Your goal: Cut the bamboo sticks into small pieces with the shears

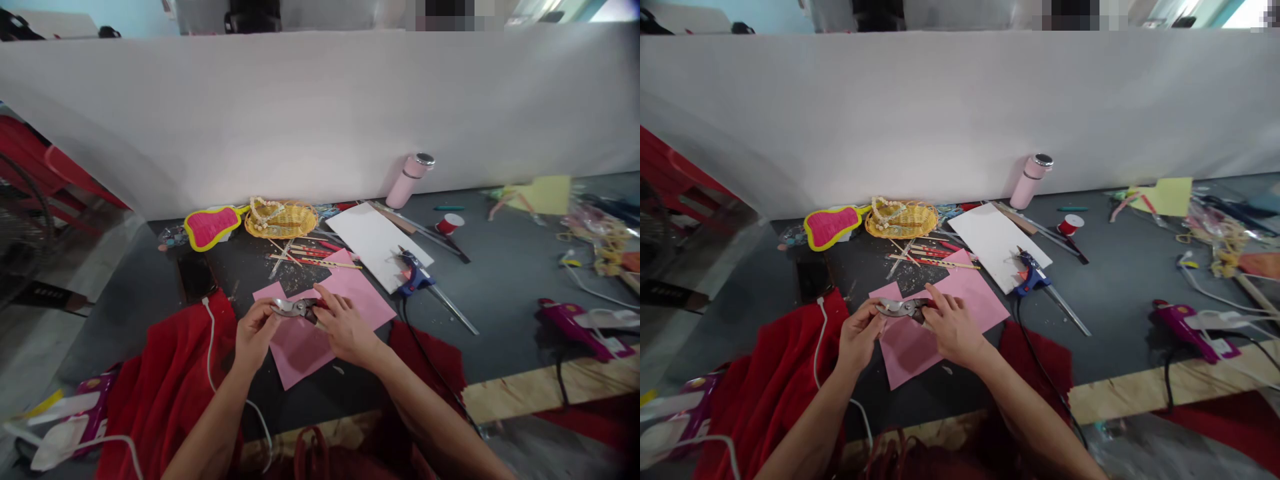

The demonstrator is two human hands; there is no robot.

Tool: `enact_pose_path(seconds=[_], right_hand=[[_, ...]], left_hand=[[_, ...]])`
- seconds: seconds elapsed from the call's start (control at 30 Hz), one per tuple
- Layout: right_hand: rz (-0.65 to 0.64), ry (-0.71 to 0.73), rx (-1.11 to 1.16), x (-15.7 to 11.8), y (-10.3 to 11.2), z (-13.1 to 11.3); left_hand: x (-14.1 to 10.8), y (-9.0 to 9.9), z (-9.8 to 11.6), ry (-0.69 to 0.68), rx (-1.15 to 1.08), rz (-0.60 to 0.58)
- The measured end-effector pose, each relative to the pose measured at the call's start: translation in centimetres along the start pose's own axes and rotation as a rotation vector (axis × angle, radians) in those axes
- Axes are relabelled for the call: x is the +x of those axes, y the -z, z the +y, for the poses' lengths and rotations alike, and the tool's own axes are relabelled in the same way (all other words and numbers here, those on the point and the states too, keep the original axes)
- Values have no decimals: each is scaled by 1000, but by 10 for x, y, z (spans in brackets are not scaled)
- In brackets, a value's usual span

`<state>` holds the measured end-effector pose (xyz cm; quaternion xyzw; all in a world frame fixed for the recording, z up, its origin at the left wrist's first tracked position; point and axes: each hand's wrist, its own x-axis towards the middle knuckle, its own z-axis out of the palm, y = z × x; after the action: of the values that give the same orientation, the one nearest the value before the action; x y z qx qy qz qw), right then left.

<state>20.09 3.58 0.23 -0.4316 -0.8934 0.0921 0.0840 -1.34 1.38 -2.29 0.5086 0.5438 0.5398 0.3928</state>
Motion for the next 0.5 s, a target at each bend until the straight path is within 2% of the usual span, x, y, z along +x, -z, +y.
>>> enact_pose_path(seconds=[0.23, 0.5], right_hand=[[-6, 2, 21, 1, -2, 1], [-68, 13, 63, 0, 5, 3]], left_hand=[[1, 1, 6, -31, 10, -69], [-3, 0, 6, 9, 19, -68]])
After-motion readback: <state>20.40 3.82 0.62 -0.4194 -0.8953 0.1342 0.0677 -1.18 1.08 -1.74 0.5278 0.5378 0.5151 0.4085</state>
